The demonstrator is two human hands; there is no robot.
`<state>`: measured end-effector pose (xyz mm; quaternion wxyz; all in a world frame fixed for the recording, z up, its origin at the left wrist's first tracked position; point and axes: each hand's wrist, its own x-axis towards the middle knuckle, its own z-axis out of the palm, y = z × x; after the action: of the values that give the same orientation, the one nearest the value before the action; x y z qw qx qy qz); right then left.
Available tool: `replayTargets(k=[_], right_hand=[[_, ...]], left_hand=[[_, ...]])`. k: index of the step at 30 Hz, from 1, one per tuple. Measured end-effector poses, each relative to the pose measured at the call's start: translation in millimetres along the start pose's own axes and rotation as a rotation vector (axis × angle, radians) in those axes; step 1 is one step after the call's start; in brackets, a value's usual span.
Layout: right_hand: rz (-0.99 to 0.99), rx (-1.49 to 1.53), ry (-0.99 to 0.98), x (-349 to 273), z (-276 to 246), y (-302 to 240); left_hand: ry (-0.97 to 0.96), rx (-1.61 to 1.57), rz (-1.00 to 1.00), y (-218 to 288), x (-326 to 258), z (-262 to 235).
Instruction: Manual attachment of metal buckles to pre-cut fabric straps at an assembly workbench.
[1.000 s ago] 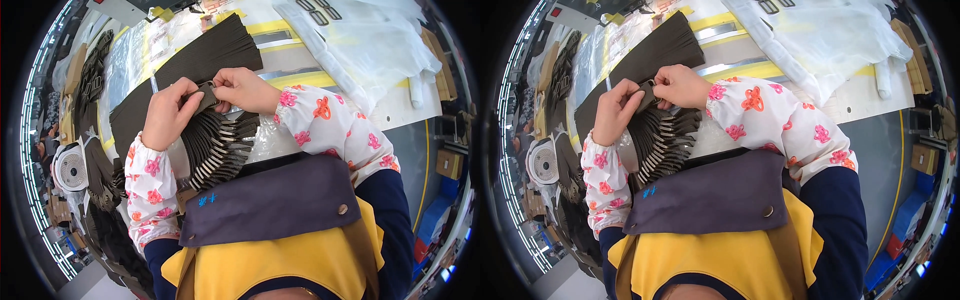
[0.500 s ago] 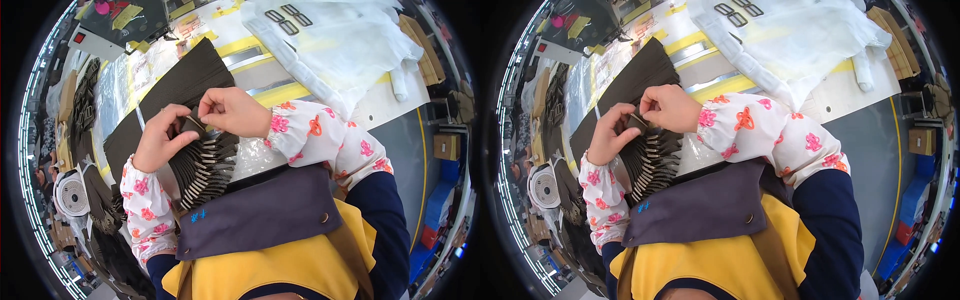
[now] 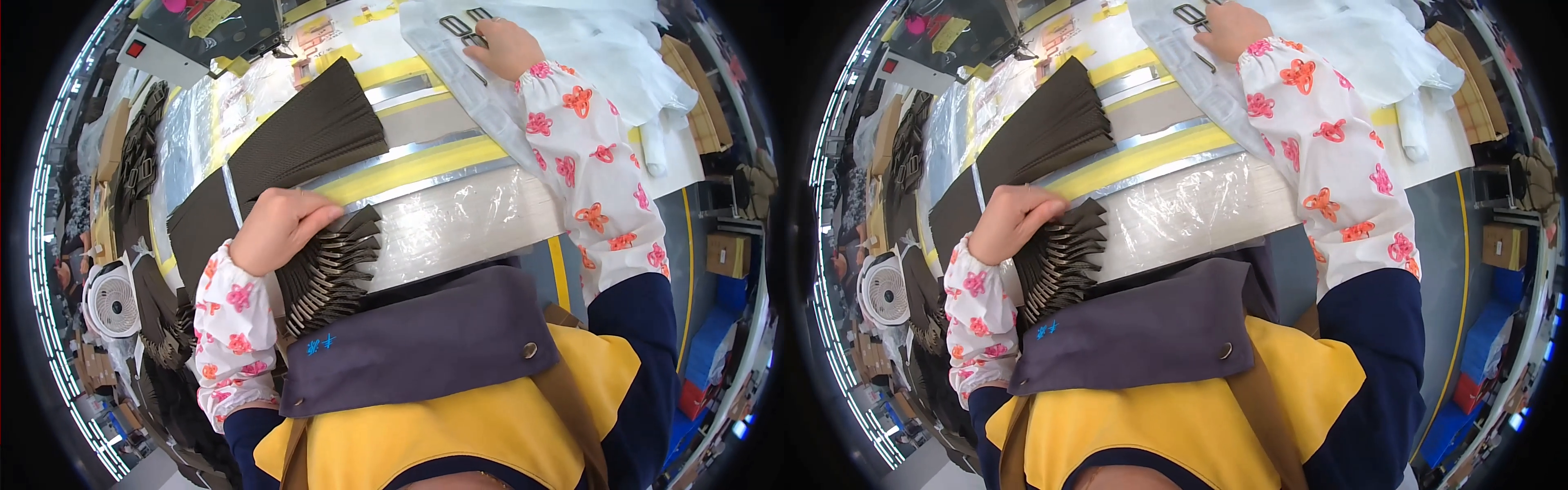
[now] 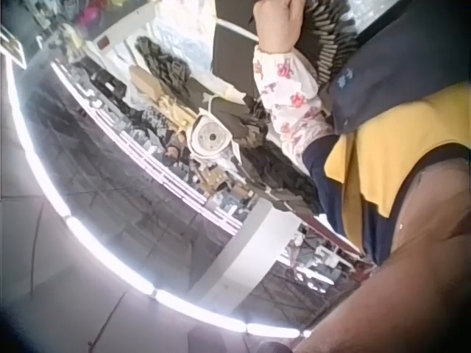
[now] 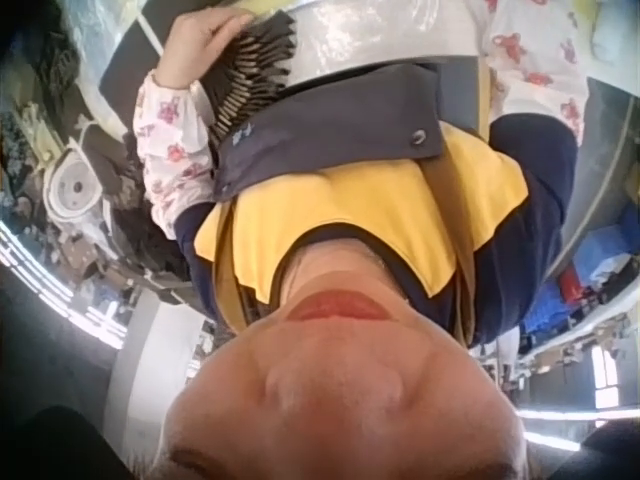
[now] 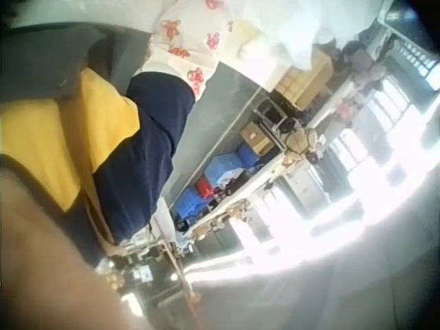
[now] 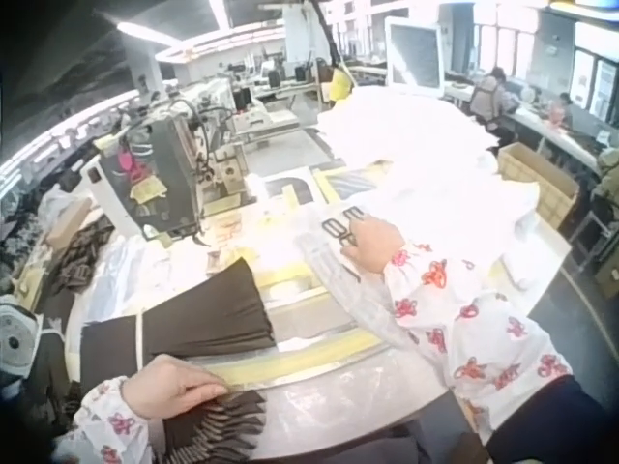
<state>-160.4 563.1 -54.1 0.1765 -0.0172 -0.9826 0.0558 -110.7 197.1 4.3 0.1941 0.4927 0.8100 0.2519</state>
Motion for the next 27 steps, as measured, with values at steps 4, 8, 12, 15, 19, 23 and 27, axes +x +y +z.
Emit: replayTargets(k=[4,8,12,15,19,23,27], right_hand=[[0.013,0.001,-0.168,16,-4,0],[0.022,-0.108,-0.112,26,2,10],[0.030,0.414,-0.083,0,-21,12],[0.230,0.997,-0.294,-29,-49,-12],[0.213,1.252,-0.423,-52,-66,-36],[0.209,1.353,-0.482,-66,-62,-57],[0.131,1.378,-0.506,-72,-57,-92]], left_hand=[[0.244,0.061,-0.198,14,15,14],[0.366,0.496,-0.090,13,23,19],[0.423,0.707,0.012,10,20,23],[0.415,0.722,0.039,8,17,22],[0.450,0.716,0.102,5,23,21],[0.446,0.641,0.142,4,30,19],[0.417,0.413,0.054,-10,32,20]])
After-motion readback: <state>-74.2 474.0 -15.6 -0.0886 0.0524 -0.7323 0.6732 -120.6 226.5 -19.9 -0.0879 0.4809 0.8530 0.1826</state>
